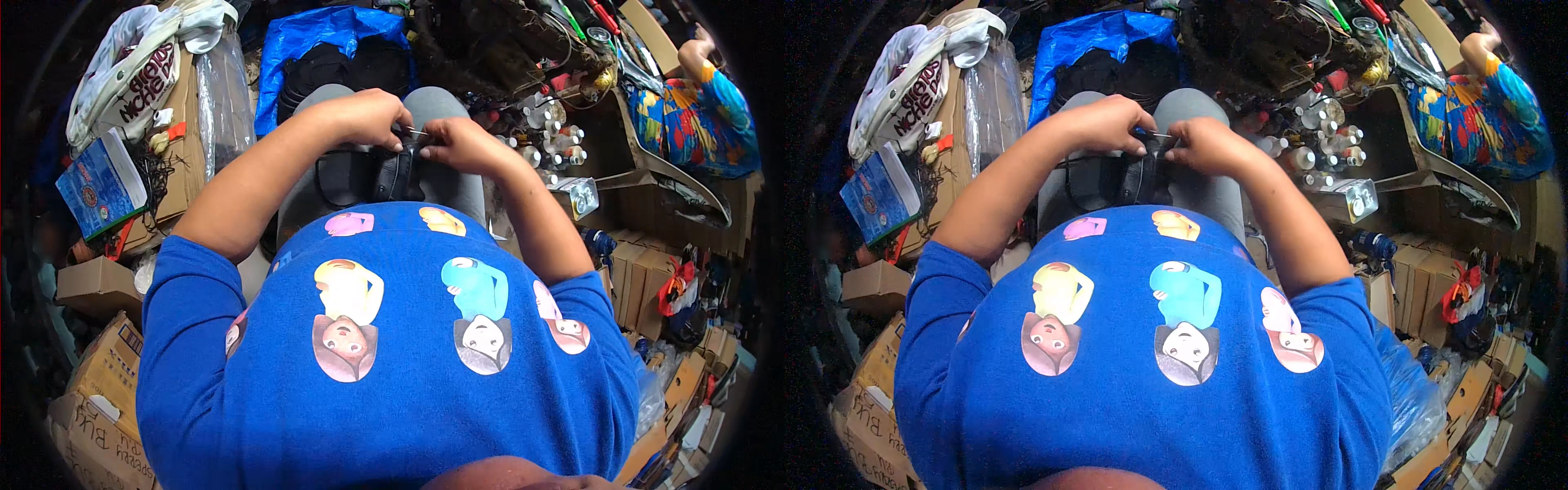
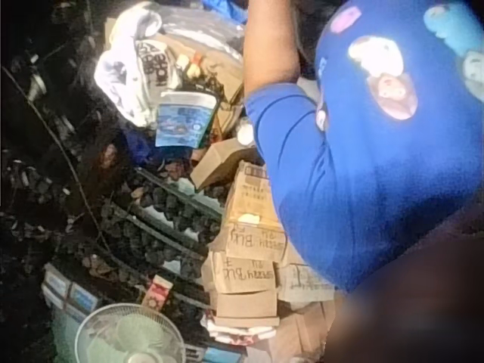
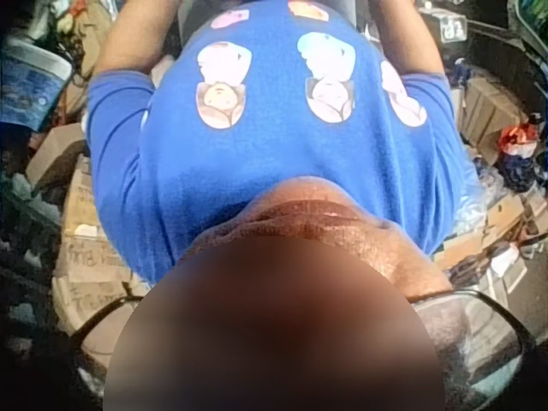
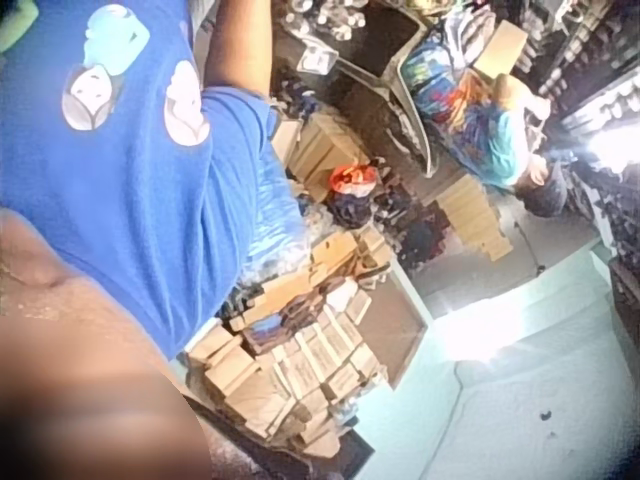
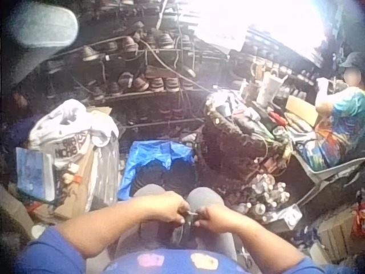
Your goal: Stitching or repairing a black shoe upper using thread.
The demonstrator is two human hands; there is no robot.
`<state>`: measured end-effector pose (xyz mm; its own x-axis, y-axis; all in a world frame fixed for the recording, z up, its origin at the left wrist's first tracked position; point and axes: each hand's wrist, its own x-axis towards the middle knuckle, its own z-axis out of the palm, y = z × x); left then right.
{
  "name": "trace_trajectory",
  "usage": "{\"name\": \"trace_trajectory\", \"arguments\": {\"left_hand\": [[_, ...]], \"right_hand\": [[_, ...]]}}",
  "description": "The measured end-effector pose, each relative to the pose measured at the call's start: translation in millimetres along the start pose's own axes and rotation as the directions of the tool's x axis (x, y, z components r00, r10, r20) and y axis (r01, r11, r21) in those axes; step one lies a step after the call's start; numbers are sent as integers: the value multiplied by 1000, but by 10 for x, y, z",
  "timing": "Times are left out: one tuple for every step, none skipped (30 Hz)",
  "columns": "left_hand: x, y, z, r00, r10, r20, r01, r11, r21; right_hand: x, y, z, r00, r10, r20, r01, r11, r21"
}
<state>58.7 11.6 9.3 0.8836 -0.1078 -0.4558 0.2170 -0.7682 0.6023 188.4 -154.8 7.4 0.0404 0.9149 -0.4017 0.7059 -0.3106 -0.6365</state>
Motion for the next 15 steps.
{"name": "trace_trajectory", "arguments": {"left_hand": [[16, 20, 64, 998, 0, -62, -5, 997, -80], [32, 10, 123, 998, -30, -53, 26, 997, -72], [59, -17, 179, 978, 81, -194, -91, 995, -41], [93, -57, 234, 925, 194, -328, -204, 979, 6], [113, -112, 284, 908, 198, -368, -235, 970, -58], [135, -165, 330, 915, 194, -353, -231, 971, -64], [151, -213, 369, 902, 186, -390, -266, 950, -162], [161, -258, 396, 887, 172, -428, -301, 919, -255], [173, -298, 402, 906, 174, -385, -315, 886, -340], [171, -327, 411, 897, 182, -402, -332, 880, -341], [176, -353, 401, 914, 173, -368, -324, 857, -401], [172, -368, 396, 918, 184, -350, -339, 821, -458], [169, -377, 389, 914, 205, -350, -358, 816, -454], [165, -380, 384, 922, 183, -341, -333, 824, -458], [154, -384, 377, 922, 183, -341, -331, 828, -452]], "right_hand": [[-54, 13, 40, 999, 22, -43, -22, 1000, 10], [-102, 35, 70, 995, 45, -87, -43, 999, 24], [-122, 57, 89, 994, 90, -67, -89, 996, 11], [-155, 83, 92, 973, 26, -229, 3, 992, 128], [-192, 114, 71, 933, 56, -357, 30, 972, 231], [-237, 146, 13, 910, 102, -402, -15, 977, 215], [-277, 151, 4, 890, 44, -454, 91, 958, 271], [-327, 151, -21, 859, 108, -501, 80, 937, 339], [-360, 134, -18, 868, 63, -493, 116, 938, 325], [-394, 112, -9, 866, 97, -491, 117, 914, 387], [-424, 90, -4, 868, 112, -485, 137, 883, 449], [-449, 70, 8, 863, 134, -488, 115, 887, 447], [-466, 57, 9, 862, 64, -502, 128, 932, 339], [-477, 48, 15, 862, -9, -507, 143, 963, 226], [-465, 46, 14, 820, -121, -559, 160, 987, 22]]}}
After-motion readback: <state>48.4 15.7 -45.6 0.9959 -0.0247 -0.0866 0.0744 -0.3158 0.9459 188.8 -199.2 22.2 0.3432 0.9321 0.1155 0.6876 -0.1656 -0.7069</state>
